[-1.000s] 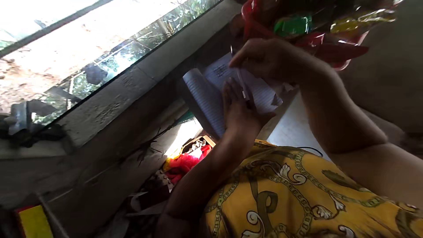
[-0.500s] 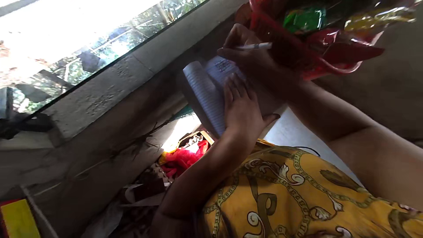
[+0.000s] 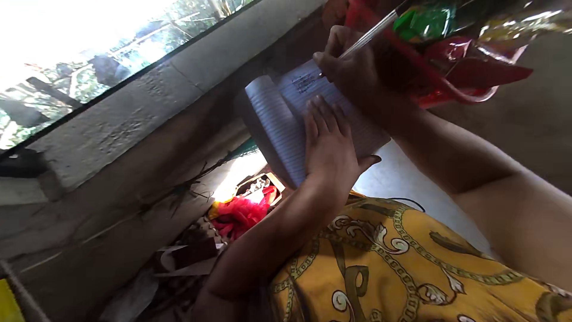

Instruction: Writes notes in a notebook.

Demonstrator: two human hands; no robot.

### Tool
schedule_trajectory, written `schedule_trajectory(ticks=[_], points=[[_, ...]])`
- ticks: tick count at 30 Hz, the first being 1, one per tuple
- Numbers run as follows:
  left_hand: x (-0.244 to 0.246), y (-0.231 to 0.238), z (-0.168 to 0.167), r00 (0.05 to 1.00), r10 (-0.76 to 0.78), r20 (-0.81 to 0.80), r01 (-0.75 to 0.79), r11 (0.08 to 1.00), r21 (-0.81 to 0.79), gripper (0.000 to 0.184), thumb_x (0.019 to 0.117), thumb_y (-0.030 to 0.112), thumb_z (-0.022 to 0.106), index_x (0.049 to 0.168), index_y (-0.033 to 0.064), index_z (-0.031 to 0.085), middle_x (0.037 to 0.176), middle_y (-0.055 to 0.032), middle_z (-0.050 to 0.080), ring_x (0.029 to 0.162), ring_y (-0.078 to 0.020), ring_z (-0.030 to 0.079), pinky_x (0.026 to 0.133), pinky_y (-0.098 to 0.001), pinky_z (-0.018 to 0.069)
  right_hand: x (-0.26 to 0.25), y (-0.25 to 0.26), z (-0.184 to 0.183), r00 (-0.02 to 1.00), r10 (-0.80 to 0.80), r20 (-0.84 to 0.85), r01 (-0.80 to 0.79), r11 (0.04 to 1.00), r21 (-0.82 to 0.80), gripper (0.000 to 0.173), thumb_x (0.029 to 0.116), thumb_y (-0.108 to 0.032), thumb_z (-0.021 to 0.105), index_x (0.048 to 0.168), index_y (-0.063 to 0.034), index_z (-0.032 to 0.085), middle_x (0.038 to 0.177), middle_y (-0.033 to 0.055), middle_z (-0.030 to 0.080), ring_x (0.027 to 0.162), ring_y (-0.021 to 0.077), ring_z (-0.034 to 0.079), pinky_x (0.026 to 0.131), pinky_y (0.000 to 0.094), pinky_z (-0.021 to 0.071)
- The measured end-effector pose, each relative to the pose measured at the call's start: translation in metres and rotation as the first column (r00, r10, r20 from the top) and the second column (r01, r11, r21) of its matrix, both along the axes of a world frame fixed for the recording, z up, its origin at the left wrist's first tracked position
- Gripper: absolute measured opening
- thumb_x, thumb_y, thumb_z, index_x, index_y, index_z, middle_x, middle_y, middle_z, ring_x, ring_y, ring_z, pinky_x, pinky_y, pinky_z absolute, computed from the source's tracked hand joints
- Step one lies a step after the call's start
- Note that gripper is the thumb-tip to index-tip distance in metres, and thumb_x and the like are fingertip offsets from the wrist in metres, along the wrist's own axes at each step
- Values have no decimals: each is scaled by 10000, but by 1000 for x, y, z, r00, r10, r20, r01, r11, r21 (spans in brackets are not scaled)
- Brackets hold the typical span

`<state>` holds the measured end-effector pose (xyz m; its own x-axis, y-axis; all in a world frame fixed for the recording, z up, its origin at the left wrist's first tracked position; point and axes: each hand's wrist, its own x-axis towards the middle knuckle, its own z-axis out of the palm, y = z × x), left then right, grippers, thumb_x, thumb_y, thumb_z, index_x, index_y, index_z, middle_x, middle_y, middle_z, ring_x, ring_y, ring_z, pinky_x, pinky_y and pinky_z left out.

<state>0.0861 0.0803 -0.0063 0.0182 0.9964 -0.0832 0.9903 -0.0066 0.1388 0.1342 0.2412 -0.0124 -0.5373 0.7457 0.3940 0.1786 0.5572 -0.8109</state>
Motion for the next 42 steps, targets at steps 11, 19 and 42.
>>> schedule_trajectory(ticks=[11, 19, 42], points=[[1, 2, -1, 1000, -2, -27, 2, 1000, -14, 1263, 825, 886, 422, 1573, -109, 208, 1620, -365, 193, 1536, -478, 165, 1246, -556, 63, -3, 1, -8, 1000, 14, 17, -15, 999, 51, 206, 923, -87, 642, 766, -136, 517, 636, -97, 527, 536, -16, 508, 518, 167, 444], [0, 1, -1, 1000, -1, -19, 1, 1000, -3, 1262, 816, 889, 432, 1568, -107, 235, 1620, -363, 197, 1533, -485, 168, 1245, -553, 74, -1, 4, -11, 997, 35, 70, -45, 989, 138, 228, 920, -98, 638, 734, -126, 510, 611, -92, 476, 516, -30, 436, 494, 153, 366], [0, 1, 3, 999, -7, -45, 7, 1000, -3, 1227, 844, 879, 402, 1566, -101, 248, 1612, -365, 219, 1524, -489, 195, 1244, -557, 114, 0, 9, 6, 989, 9, -147, -51, 958, -282, 259, 946, -52, 649, 751, -128, 495, 610, -47, 531, 485, 38, 510, 476, 171, 454]])
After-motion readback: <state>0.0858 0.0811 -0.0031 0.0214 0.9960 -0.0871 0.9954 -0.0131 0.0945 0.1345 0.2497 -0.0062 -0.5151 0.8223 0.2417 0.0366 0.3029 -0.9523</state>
